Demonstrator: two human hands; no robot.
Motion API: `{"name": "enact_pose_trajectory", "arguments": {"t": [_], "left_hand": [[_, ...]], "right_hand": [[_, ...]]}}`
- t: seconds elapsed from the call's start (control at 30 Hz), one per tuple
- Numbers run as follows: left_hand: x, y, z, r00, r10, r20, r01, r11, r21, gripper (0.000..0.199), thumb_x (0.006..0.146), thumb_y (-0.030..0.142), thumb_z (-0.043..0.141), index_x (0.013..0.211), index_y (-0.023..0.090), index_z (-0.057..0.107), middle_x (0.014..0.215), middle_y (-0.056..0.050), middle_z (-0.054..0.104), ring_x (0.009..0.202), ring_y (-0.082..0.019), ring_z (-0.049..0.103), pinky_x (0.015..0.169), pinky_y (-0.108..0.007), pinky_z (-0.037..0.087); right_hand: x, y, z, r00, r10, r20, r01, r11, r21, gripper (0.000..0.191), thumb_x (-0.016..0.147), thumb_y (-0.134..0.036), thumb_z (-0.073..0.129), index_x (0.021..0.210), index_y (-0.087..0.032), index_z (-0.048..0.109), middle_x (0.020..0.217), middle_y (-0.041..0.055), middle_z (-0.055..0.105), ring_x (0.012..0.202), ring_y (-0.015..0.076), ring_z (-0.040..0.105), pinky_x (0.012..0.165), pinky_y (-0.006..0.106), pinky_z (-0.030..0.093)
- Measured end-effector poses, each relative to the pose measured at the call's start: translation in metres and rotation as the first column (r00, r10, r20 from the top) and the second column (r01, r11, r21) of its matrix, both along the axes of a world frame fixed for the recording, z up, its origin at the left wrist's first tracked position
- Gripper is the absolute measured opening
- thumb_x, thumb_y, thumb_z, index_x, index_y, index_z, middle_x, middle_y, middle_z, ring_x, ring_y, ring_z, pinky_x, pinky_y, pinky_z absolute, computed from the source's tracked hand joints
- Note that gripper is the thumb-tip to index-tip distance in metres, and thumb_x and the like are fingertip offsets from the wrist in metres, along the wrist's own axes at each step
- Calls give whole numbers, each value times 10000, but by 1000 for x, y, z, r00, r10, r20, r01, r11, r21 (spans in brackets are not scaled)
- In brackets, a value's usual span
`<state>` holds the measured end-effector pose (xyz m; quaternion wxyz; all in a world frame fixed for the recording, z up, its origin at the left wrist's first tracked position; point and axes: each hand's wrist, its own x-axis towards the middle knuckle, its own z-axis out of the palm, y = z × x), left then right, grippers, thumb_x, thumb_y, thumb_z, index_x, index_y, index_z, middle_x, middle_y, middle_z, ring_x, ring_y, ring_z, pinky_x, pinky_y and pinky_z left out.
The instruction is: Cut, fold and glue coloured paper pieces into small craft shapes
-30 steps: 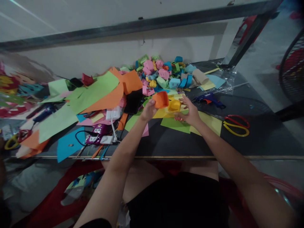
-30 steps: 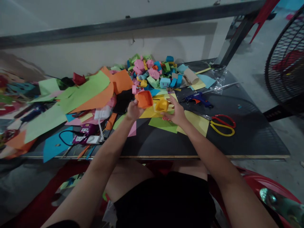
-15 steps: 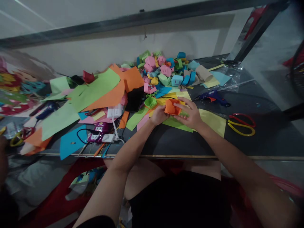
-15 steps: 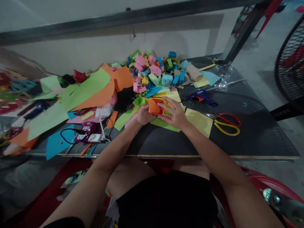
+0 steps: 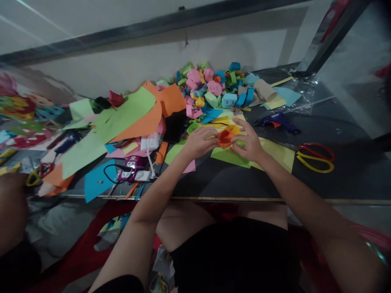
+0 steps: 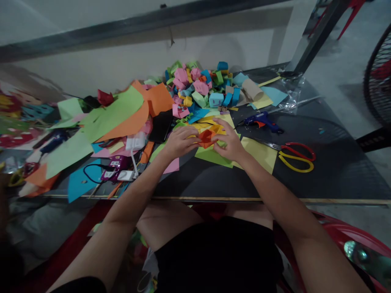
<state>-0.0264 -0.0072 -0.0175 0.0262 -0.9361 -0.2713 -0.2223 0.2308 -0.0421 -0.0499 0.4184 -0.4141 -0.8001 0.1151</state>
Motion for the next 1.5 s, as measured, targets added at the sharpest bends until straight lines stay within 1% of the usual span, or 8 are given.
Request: {"name": "enact_pose_trajectory", "arguments": {"t": [0.17, 0.4, 0.6, 0.77, 1.0, 1.17, 1.33, 1.5], "left_hand": [[4, -20, -9, 978, 90, -186, -77, 994, 74, 204, 1000, 267, 541, 927, 208, 722, 1041, -99, 732, 1025, -240, 664, 836, -377, 495], [22, -57, -13, 928, 263, -263, -260, 965, 43, 214, 1004, 223, 484, 1027, 170, 691, 855, -125, 709, 883, -253, 658, 736, -360, 482], [18, -45, -11, 962, 156, -222, -177, 981, -76, 233, 999, 297, 542, 935, 197, 742, 1070, -116, 723, 1044, -257, 627, 870, -386, 504], [18, -44, -11, 976, 147, -163, -163, 982, -90, 280, 982, 274, 556, 811, 184, 759, 1207, -134, 663, 1151, -278, 577, 972, -420, 488], [21, -48, -15, 982, 145, -122, -157, 983, -98, 234, 957, 282, 579, 885, 185, 779, 1361, -148, 592, 1261, -317, 545, 1053, -493, 491], [23, -39, -16, 983, 104, -152, -130, 976, -174, 216, 940, 254, 593, 848, 173, 770, 1246, -143, 639, 1217, -295, 575, 1038, -467, 509], [31, -43, -10, 963, 121, -241, -150, 983, -103, 233, 953, 169, 523, 952, 160, 755, 1198, -143, 655, 1221, -285, 565, 1004, -430, 509], [34, -54, -3, 934, 145, -327, -168, 985, -41, 239, 954, 141, 507, 958, 128, 745, 1202, -166, 660, 1225, -292, 571, 956, -418, 521]], "right_hand": [[-14, -9, 0, 993, 9, 116, -16, 998, 59, 339, 874, -461, 693, 1168, -303, 748, 1492, 83, 550, 1376, 370, 510, 1102, 592, 432], [-24, -11, -6, 951, 40, 306, -68, 994, 81, 181, 918, -384, 707, 858, -230, 780, 1185, 102, 711, 1092, 298, 634, 932, 481, 465], [-15, -1, -13, 964, 35, 265, -43, 999, 24, 199, 892, -293, 718, 702, -239, 741, 1139, 77, 711, 1071, 290, 641, 922, 469, 466], [-15, -2, -10, 950, 66, 305, -71, 997, 5, 204, 882, -360, 746, 732, -221, 761, 1188, 106, 699, 1100, 316, 637, 924, 485, 468], [-15, -3, -11, 925, 116, 362, -119, 993, -13, 169, 912, -302, 707, 798, -209, 790, 1200, 121, 702, 1092, 307, 632, 899, 469, 451], [-14, -3, -12, 923, 133, 361, -137, 990, -15, 170, 933, -283, 676, 825, -220, 792, 1141, 106, 706, 1048, 289, 623, 884, 443, 426], [-16, -5, -6, 903, 96, 420, -122, 992, 36, 283, 922, -432, 693, 800, -186, 763, 1042, 129, 660, 943, 271, 568, 826, 414, 382], [-20, -4, -2, 862, 93, 499, -125, 992, 31, 323, 967, -424, 632, 809, -165, 744, 922, 110, 630, 880, 246, 528, 781, 390, 335]]}}
